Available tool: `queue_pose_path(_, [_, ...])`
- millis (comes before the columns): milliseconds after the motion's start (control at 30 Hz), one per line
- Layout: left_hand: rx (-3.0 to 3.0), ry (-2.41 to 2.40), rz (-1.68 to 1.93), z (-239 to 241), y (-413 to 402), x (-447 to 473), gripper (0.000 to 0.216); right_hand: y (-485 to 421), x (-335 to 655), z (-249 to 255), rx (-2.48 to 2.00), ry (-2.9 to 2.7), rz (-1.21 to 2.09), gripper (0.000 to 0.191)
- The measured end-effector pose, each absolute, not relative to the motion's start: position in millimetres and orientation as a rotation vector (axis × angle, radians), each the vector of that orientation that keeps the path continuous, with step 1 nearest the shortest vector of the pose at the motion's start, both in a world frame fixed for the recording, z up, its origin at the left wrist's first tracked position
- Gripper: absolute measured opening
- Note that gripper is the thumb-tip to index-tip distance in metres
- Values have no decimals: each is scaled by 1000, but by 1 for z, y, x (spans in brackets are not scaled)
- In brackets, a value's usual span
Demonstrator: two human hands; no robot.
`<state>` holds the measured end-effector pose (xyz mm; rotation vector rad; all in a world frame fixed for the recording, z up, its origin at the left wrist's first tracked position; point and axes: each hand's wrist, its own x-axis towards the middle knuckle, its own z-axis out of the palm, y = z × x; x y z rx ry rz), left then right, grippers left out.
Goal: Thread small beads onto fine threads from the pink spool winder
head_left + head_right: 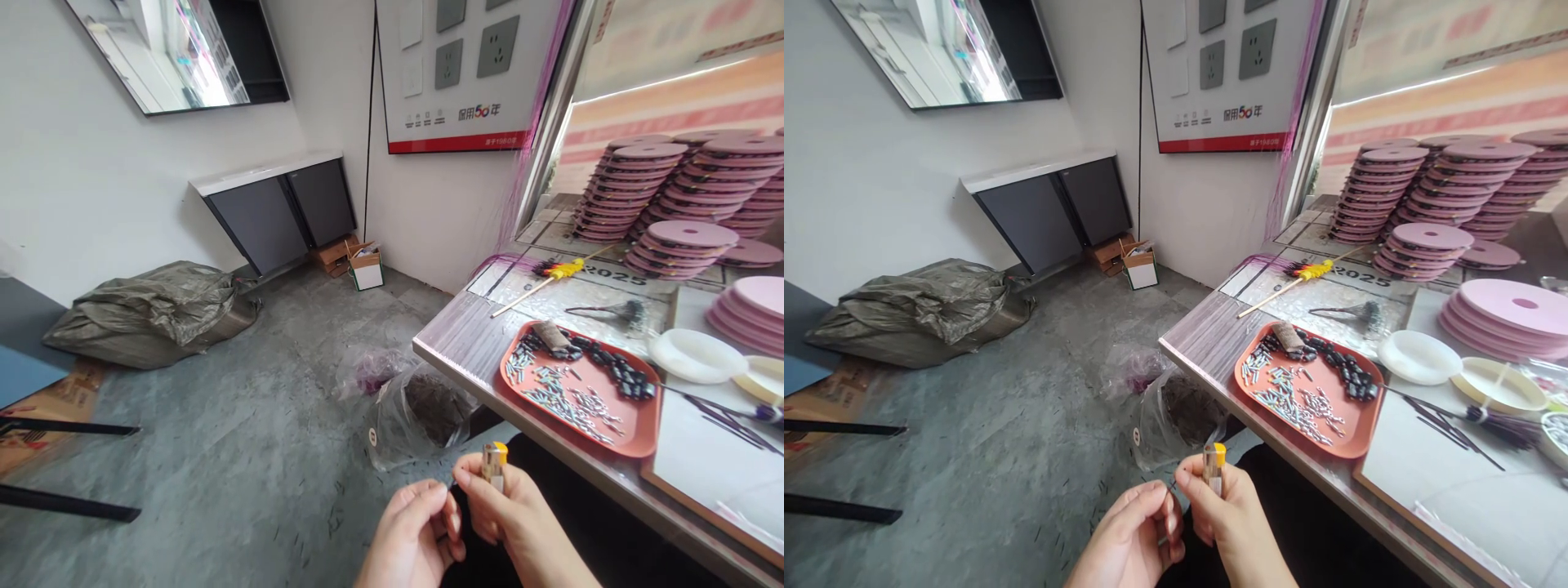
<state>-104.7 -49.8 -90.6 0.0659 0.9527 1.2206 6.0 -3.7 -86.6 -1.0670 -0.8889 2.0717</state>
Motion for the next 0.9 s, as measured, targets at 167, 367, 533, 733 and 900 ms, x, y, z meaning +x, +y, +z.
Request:
queue_pose_path(167, [62, 941, 1170, -84, -50, -103, 37, -5, 9, -93, -1028, -811, 2128, 50])
queue_pose_path(367, [169, 988, 1207, -91, -51, -105, 34, 0, 10, -91, -1003, -726, 2146, 49])
queue_pose_path(533, [435, 1141, 1257, -95, -47, -111, 33, -1, 10, -91, -1001, -761, 2144, 51])
queue_pose_path(733, [750, 1356, 1215, -82, -41, -111, 38, 1, 2, -92, -997, -869, 2066, 55])
queue_pose_path(900, [711, 1361, 1188, -75, -39, -111, 41, 6, 10, -75, -940, -1031, 1874, 45])
